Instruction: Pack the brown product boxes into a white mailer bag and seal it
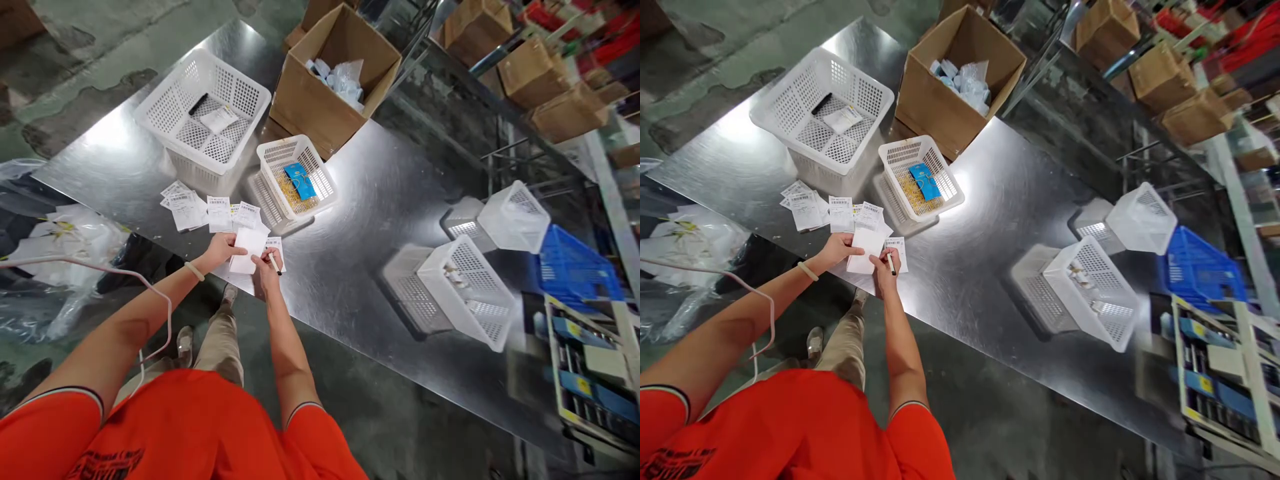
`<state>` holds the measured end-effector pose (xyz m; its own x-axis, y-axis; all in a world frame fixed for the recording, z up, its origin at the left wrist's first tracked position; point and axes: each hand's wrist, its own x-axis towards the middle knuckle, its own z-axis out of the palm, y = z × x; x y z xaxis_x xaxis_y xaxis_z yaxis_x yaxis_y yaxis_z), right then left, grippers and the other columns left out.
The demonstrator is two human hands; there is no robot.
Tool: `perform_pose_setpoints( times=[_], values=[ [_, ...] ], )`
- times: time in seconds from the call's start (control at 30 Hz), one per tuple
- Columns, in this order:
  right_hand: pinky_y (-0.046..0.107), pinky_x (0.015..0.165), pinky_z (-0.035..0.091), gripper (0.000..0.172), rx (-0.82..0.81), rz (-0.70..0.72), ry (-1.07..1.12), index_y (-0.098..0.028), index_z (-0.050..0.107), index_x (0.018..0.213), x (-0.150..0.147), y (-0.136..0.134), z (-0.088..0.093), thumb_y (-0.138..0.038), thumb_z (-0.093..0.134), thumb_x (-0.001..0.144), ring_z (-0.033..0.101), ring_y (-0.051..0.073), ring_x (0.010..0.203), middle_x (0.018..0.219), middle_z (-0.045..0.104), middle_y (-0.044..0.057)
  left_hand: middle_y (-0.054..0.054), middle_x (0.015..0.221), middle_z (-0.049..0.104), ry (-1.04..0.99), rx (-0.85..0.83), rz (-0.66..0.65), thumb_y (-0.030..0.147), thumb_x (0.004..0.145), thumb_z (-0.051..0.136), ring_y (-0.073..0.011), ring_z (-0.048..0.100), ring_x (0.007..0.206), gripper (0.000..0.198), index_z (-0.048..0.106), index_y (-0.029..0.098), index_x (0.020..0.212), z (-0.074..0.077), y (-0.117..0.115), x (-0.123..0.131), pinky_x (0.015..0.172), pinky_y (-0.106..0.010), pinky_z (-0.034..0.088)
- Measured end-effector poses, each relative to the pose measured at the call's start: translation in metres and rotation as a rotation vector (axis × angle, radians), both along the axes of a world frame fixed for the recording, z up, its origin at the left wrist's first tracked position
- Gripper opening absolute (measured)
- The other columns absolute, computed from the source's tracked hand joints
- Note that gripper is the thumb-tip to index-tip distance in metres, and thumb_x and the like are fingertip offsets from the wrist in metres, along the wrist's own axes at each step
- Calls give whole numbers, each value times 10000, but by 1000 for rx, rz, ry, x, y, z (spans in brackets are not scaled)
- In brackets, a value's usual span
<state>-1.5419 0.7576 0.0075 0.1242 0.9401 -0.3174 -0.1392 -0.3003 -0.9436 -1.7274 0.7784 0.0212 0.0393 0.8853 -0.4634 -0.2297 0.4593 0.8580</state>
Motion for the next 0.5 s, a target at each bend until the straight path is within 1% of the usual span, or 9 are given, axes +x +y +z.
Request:
perform_pose_setpoints(
  times=[0.03, 0.1, 0.17, 0.23, 0.27, 0.33, 0.4, 0.47, 0.5],
  values=[
    [285, 709, 442, 506, -3, -1, 4, -286, 475, 917, 0, 0, -3, -421, 889, 658, 483, 142, 703, 750, 520, -99, -78, 854, 841, -34, -21, -4, 409, 401, 1130, -231, 738, 737, 611, 841, 137, 866, 1, 0, 0, 672, -326, 591],
    [285, 692, 427, 492, 0, -17, -2, -294, 464, 944, 2, 0, -7, -456, 859, 699, 468, 148, 682, 719, 457, -106, -79, 842, 835, -66, -51, -4, 420, 459, 1120, -215, 730, 729, 566, 843, 129, 857, 3, 0, -1, 677, -315, 595],
    [287, 678, 424, 488, 24, -84, -16, -301, 447, 957, 6, -1, -7, -491, 835, 730, 453, 150, 655, 689, 420, -114, -60, 792, 808, -50, -70, 30, 417, 538, 1100, -194, 712, 696, 479, 821, 139, 810, 3, 0, -1, 660, -303, 593],
    [294, 685, 450, 504, 79, -169, -29, -305, 436, 954, 13, -4, -5, -504, 843, 734, 472, 151, 647, 685, 444, -114, -44, 772, 793, -25, -86, 94, 403, 623, 1068, -189, 719, 692, 402, 788, 161, 780, 3, 2, -1, 668, -303, 611],
    [300, 700, 474, 516, 114, -189, -24, -306, 435, 950, 17, -6, -3, -498, 861, 730, 506, 156, 659, 690, 474, -109, -42, 775, 794, -19, -97, 130, 388, 661, 1053, -196, 736, 706, 374, 771, 170, 777, 4, 4, -1, 681, -309, 626],
    [329, 773, 542, 532, 187, -140, 26, -307, 440, 933, 28, -11, 1, -490, 897, 731, 632, 197, 761, 705, 567, -77, -51, 793, 803, -23, -117, 196, 350, 719, 1025, -224, 780, 750, 338, 742, 177, 784, 7, 9, -2, 720, -337, 662],
    [393, 893, 599, 539, 227, -18, 99, -307, 447, 895, 39, -17, 3, -505, 923, 739, 742, 269, 967, 723, 677, -22, -61, 817, 815, -36, -125, 240, 312, 760, 1002, -246, 811, 783, 311, 730, 174, 816, 13, 17, -4, 751, -360, 687],
    [464, 994, 614, 540, 224, 82, 121, -303, 464, 851, 49, -21, 1, -529, 941, 738, 769, 326, 1132, 744, 755, 29, -70, 855, 831, -43, -113, 258, 298, 796, 983, -253, 829, 796, 295, 730, 167, 872, 19, 27, -5, 748, -359, 698],
    [489, 1028, 612, 539, 214, 110, 104, -302, 474, 837, 54, -23, -1, -535, 950, 736, 773, 339, 1168, 754, 776, 41, -76, 883, 841, -46, -104, 258, 301, 813, 976, -259, 838, 806, 294, 732, 165, 905, 22, 31, -5, 740, -355, 702]
  ],
)
